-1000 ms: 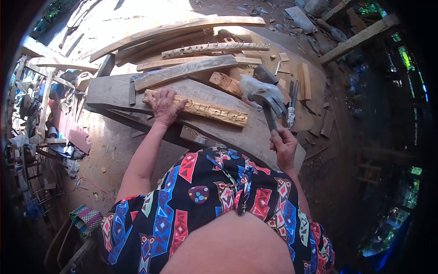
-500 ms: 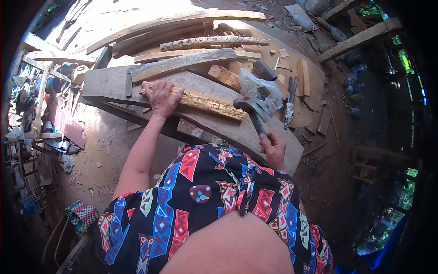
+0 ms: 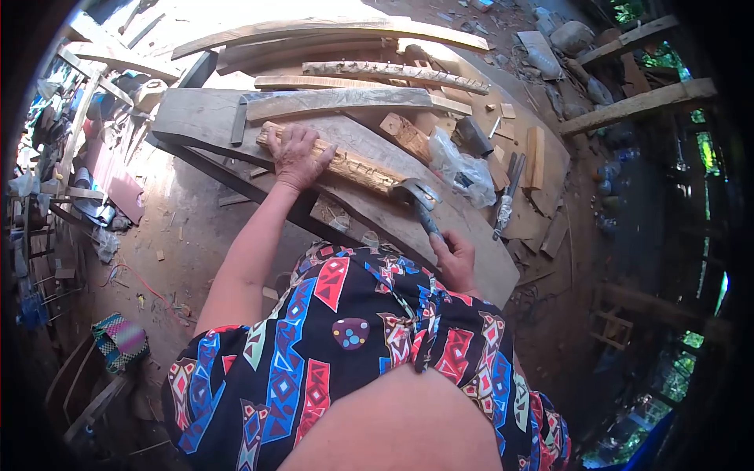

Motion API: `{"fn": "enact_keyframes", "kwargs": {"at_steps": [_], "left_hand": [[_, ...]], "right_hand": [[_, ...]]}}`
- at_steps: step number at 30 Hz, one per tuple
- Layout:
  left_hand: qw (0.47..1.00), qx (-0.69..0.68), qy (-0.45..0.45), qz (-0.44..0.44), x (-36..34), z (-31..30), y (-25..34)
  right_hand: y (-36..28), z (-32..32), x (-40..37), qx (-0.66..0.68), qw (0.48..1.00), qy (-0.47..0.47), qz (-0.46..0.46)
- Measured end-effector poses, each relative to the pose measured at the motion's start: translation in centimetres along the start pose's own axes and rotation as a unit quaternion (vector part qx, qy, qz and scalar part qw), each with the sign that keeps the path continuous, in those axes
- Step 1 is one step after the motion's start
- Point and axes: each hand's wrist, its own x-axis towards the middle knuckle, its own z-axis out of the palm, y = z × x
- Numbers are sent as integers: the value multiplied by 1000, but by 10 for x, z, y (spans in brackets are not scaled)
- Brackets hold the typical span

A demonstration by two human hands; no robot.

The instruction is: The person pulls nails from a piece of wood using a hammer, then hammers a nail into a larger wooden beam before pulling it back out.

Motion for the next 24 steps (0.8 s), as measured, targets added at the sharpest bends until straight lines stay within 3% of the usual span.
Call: {"fn": "enact_keyframes", "kwargs": {"at_steps": [2, 7, 9, 13, 19, 21, 24], "left_hand": [[999, -27, -33, -9, 0, 2, -2], [1000, -13, -15, -12, -1, 3, 0], [999, -29, -11, -11, -2, 4, -1], [1000, -13, -13, -25, -3, 3, 0], [999, -18, -23, -36, -2, 0, 1], [999, -13, -13, -29, -3, 5, -1], [999, -23, -10, -32, -2, 3, 0]], "right_hand": [[-21, -1, -2, 27, 999, -18, 3], [-49, 5, 0, 114, 991, -49, -40], [-36, 10, 11, -64, 989, -52, -124], [-33, 14, 29, -116, 988, -82, -62], [-72, 23, 19, 93, 987, -123, -47], [-52, 32, 26, -7, 986, -90, -144], [-23, 35, 35, -66, 982, -160, -76]]}}
